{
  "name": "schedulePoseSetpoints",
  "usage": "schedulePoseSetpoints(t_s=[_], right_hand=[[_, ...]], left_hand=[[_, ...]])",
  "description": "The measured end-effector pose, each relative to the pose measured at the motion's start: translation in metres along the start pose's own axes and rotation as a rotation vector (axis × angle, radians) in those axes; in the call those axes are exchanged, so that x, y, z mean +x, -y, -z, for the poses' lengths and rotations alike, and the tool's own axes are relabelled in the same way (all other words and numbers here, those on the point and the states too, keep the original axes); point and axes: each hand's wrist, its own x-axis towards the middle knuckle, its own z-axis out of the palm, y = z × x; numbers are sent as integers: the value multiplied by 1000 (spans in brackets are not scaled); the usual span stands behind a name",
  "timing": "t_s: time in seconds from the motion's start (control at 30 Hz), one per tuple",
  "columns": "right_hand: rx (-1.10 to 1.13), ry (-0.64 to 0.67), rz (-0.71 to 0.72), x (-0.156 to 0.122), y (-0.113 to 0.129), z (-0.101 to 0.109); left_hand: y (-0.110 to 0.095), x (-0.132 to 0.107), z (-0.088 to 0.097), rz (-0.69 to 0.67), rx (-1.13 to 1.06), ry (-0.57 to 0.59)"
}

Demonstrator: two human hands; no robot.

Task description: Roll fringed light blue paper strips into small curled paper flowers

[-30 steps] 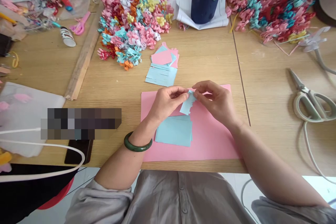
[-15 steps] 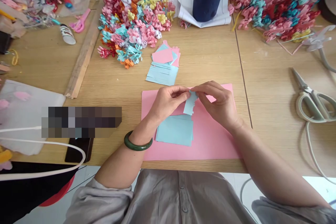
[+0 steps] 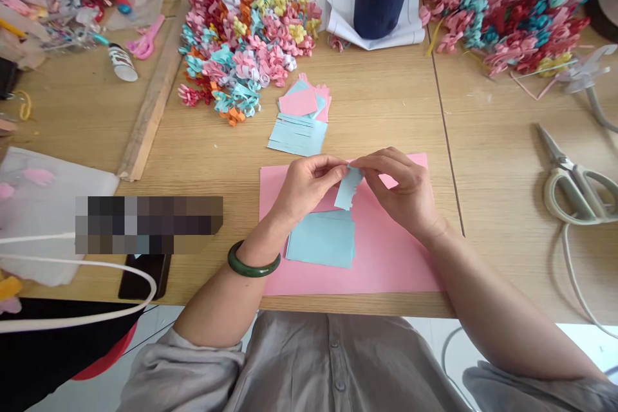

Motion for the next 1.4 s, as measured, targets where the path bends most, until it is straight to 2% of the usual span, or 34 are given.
schedulePoseSetpoints(t_s=[0.4, 0.63, 0.83, 0.9, 1.03, 1.1, 1.23, 1.4], right_hand=[[15, 0, -7, 0, 0, 0], [-50, -4, 69, 1, -1, 1], [-46, -24, 82, -1, 0, -1], [-2, -27, 21, -1, 1, -2], [160, -31, -238, -1, 3, -3], [227, -12, -322, 1, 3, -3], [266, 27, -379, 3, 3, -1], [297, 34, -424, 3, 5, 0]], left_hand=[[-2, -1, 0, 6, 12, -23], [1, 0, 0, 9, 9, -26], [-2, 0, -3, -2, 33, -57], [-3, -1, -4, -21, 37, -64], [-2, -2, -3, -100, 98, -37], [-1, -2, -3, -142, 149, -52], [0, -2, -5, -189, 214, -88], [1, -3, -8, -202, 198, -74]])
